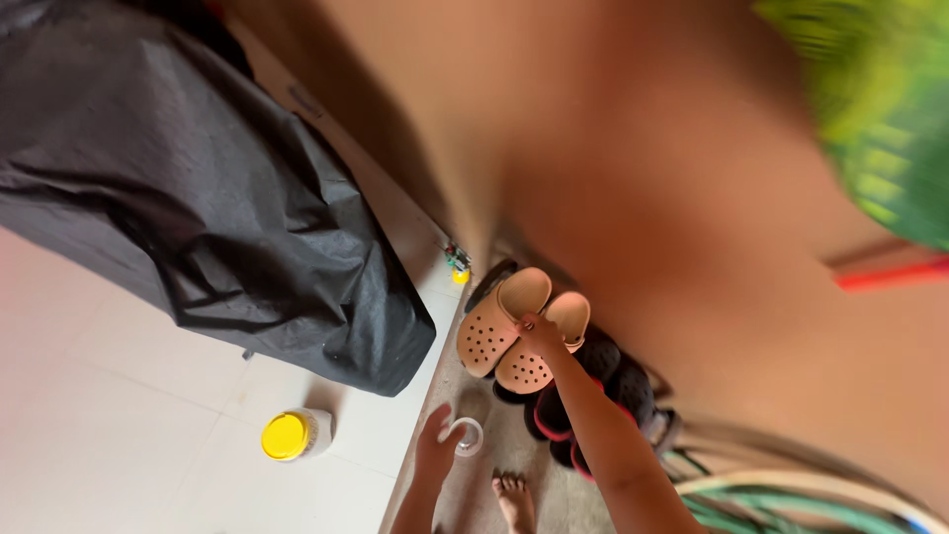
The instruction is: The person removes a pair of beige clogs and places them on a shoe rack, then picks up a garden hose and sprays water across a concrete floor in a garage area. The person moves around the space, spraying the floor near parked scooters, gas cylinders, and brooms.
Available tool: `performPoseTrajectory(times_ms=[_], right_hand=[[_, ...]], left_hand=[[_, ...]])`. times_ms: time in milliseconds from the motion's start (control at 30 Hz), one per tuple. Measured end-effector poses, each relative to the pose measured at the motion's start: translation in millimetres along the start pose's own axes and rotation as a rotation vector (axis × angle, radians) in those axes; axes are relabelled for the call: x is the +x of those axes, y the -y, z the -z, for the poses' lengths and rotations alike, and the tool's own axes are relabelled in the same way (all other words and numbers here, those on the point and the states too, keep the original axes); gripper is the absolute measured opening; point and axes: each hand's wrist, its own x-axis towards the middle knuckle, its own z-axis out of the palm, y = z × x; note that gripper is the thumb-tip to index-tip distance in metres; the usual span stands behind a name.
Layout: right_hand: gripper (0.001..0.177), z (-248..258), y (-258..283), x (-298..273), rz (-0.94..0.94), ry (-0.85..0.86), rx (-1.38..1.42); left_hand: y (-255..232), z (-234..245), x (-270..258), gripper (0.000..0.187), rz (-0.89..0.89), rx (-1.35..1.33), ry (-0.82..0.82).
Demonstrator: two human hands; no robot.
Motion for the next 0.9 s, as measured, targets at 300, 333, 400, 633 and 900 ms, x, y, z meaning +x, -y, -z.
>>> performPoseTrajectory(times_ms=[300, 333, 400, 633, 900], right_hand=[[0.033, -82, -79, 100, -0.037, 0.252, -0.037], [0.035, -80, -79, 98, -0.085, 0.234, -0.055], [0.040, -61, -72, 84, -0.177, 0.187, -0.087], [0.050, -58, -10, -24, 0.308, -0.512, -0.255], [0.031, -254, 66, -224, 0.493, 0.290, 0.027]], left_hand=[[53, -20, -13, 0.061, 0.416, -0.096, -0.163], [55, -22, -15, 0.061, 0.412, -0.119, -0.174], [60, -23, -24, 0.061, 0.427, -0.134, -0.192], [74, 3, -43, 0.060, 0.357, -0.263, -0.334], [121, 82, -206, 0.055, 0.266, -0.472, -0.533]])
